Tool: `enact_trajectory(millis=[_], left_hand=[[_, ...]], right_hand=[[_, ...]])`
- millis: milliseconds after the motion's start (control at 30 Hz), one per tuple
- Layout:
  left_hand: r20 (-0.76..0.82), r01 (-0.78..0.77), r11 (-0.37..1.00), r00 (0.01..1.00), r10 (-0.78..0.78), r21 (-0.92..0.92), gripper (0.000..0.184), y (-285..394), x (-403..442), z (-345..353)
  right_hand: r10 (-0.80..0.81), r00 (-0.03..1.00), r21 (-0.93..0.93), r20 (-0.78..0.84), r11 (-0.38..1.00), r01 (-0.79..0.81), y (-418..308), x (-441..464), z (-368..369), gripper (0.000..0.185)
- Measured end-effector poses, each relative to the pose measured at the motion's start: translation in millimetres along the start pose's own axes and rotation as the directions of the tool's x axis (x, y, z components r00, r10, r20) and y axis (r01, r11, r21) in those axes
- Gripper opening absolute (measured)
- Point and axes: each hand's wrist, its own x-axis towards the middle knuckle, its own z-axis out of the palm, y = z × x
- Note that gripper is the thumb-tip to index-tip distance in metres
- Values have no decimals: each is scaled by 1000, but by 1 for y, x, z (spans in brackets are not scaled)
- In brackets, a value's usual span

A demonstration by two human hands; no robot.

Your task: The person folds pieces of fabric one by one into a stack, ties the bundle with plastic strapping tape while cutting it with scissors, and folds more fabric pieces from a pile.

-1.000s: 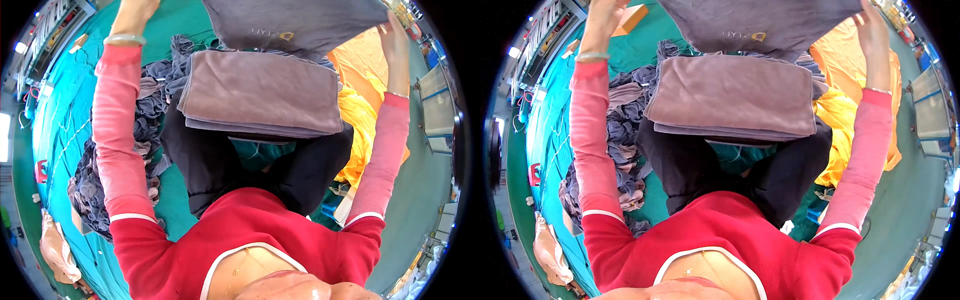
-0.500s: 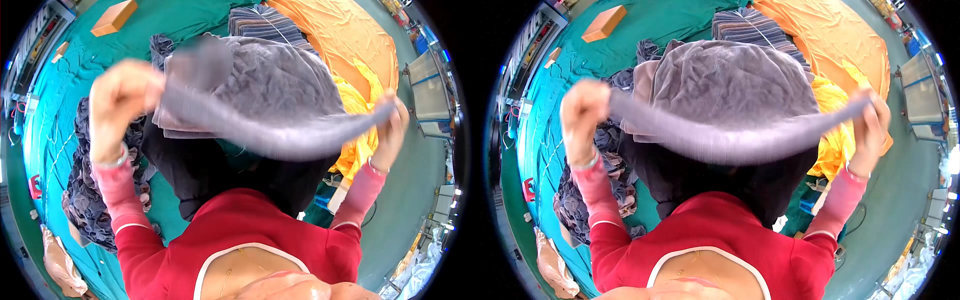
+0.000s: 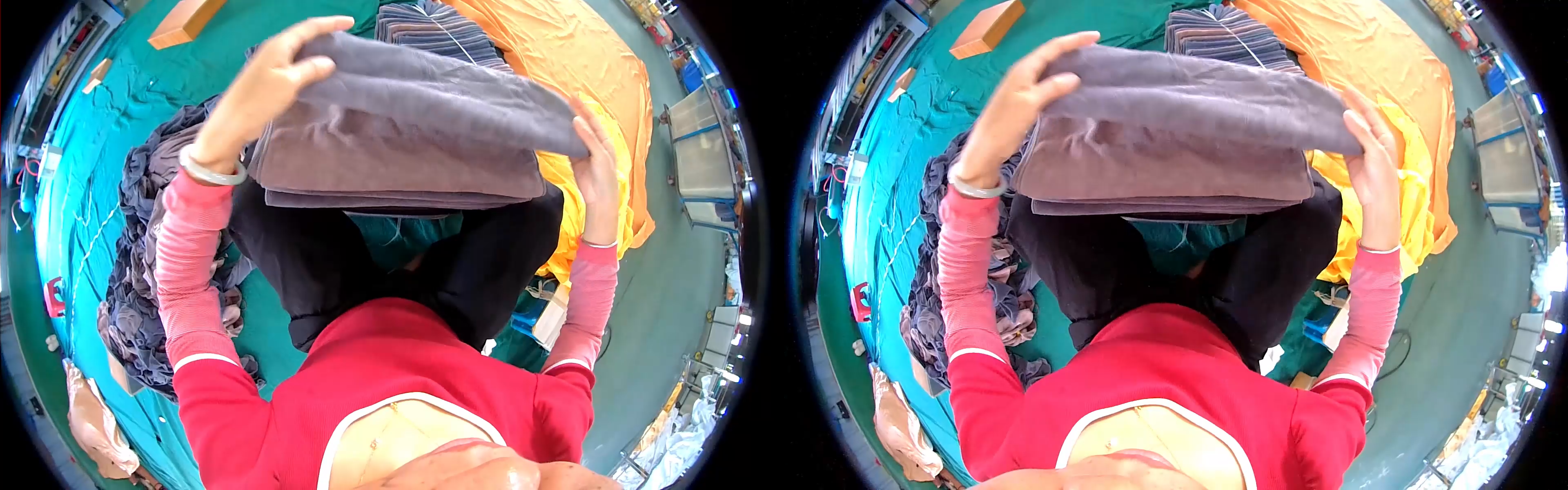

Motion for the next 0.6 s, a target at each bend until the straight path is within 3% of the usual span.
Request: enact_trajectory(millis=[67, 133, 167, 200, 233, 267, 300, 333, 367, 433, 500, 600], left_hand=[[-23, 16, 996, 1000, -19, -92, 40, 22, -5, -22], [-32, 36, 999, 999, -37, -38, 36, 41, -24, -38], [32, 67, 994, 997, -70, 82, 34, 45, -35, -45], [88, 132, 989, 986, -138, 67, 34, 41, -49, -46], [221, 244, 960, 937, -271, 140, 35, 36, -63, -50], [333, 346, 911, 851, -406, 226, 37, 29, -76, -56], [333, 431, 897, 836, -436, 94, 38, 12, -93, -60], [325, 512, 858, 818, -474, -39, 39, -9, -113, -63], [170, 505, 849, 861, -480, -158, 43, -25, -129, -66], [-12, 550, 801, 823, -568, -238, 40, -72, -171, -87], [-196, 647, 678, 657, -728, -348, 33, -140, -225, -96], [-215, 774, 420, 361, -907, -474, 35, -225, -326, -83]], right_hand=[[-147, 989, -81, 11, 986, 147, -18, -7, 17, 41], [-182, 983, -256, 26, 949, 183, -23, -19, 30, 35], [-177, 981, -384, 77, 903, 193, -21, -24, 29, 33], [-165, 978, -503, 128, 839, 207, -18, -29, 29, 31], [-79, 988, -612, 132, 778, 144, -14, -37, 32, 25], [3, 989, -767, 147, 632, 112, -8, -41, 29, 26], [-3, 993, -788, 116, 609, 94, -1, -45, 30, 27], [-8, 995, -804, 98, 588, 84, 5, -47, 33, 27], [-43, 996, -789, 73, 608, 84, 8, -48, 28, 27], [-91, 995, -772, 34, 630, 83, 9, -47, 14, 27], [-141, 990, -771, 8, 630, 96, 5, -46, 2, 27], [-172, 983, -739, -63, 670, 70, -2, -49, 2, 27]])
